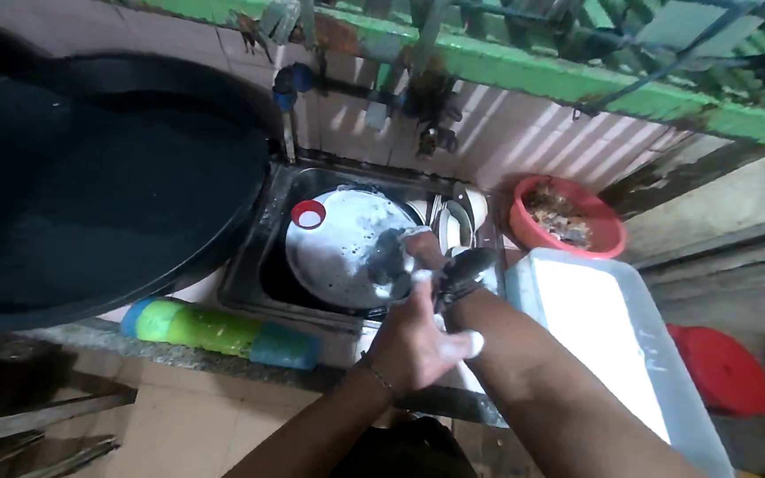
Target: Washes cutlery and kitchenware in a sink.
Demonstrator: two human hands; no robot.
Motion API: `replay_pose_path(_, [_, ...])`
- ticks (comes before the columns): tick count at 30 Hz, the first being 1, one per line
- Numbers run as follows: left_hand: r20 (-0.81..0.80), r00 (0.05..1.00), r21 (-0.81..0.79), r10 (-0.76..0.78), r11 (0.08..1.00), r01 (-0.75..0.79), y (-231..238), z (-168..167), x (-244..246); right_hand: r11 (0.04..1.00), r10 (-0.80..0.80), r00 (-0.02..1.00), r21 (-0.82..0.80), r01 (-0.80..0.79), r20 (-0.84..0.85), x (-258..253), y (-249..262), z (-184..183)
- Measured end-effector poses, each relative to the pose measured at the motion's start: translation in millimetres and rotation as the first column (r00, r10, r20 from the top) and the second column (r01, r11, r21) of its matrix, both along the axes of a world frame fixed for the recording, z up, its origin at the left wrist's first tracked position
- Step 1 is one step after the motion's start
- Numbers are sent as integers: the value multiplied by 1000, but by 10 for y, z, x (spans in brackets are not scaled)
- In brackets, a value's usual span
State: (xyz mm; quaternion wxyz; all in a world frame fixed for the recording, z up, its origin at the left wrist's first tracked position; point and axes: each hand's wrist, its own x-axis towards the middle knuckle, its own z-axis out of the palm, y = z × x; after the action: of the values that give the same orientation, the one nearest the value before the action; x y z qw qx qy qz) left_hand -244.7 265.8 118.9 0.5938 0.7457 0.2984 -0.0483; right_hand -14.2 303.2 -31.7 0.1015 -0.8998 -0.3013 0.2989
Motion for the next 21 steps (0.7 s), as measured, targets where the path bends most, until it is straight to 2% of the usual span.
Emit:
replay_pose_path(5, [19, 987, 110, -158, 982, 155, -110, 381, -30, 991, -134, 991, 0, 134, 26, 89, 129, -52])
replay_pose_path(9, [76, 992, 252, -105, 964, 83, -77, 285, 44, 1000, -16, 998, 9, 15, 59, 66, 132, 0])
replay_pose_path(11, [63, 991, 236, -118, 967, 100, -70, 322, 19, 1000, 12, 995, 13, -13, 95, -20, 98, 59])
replay_pose_path(12, [62, 987, 214, -151, 967, 134, -92, 394, -14, 999, 9, 996, -33, -6, 83, -89, 102, 182])
replay_pose_path(13, [64, 980, 201, -187, 964, 171, -138, 468, -46, 984, -16, 999, -176, 7, -47, -153, 149, 428])
replay_pose_path(14, [70, 974, 218, -214, 956, 194, -189, 505, -59, 968, -60, 991, -250, 29, -116, -178, 182, 509])
replay_pose_path(15, [50, 972, 238, -228, 948, 210, -216, 525, -42, 969, -99, 988, -238, 69, -117, -153, 184, 418])
replay_pose_path(17, [2, 977, 282, -213, 937, 204, -217, 453, 24, 990, -119, 993, -72, 119, 5, -58, 129, 29])
replay_pose_path(18, [-13, 983, 291, -186, 939, 181, -210, 391, 47, 993, -113, 994, -47, 113, 3, -41, 104, 11])
replay_pose_path(20, [-40, 984, 232, -175, 956, 179, -193, 374, 31, 986, -134, 981, -120, 118, -142, -120, 42, 411])
replay_pose_path(21, [-24, 982, 195, -188, 963, 189, -210, 416, -3, 986, -145, 975, -103, 129, -166, -182, -17, 558])
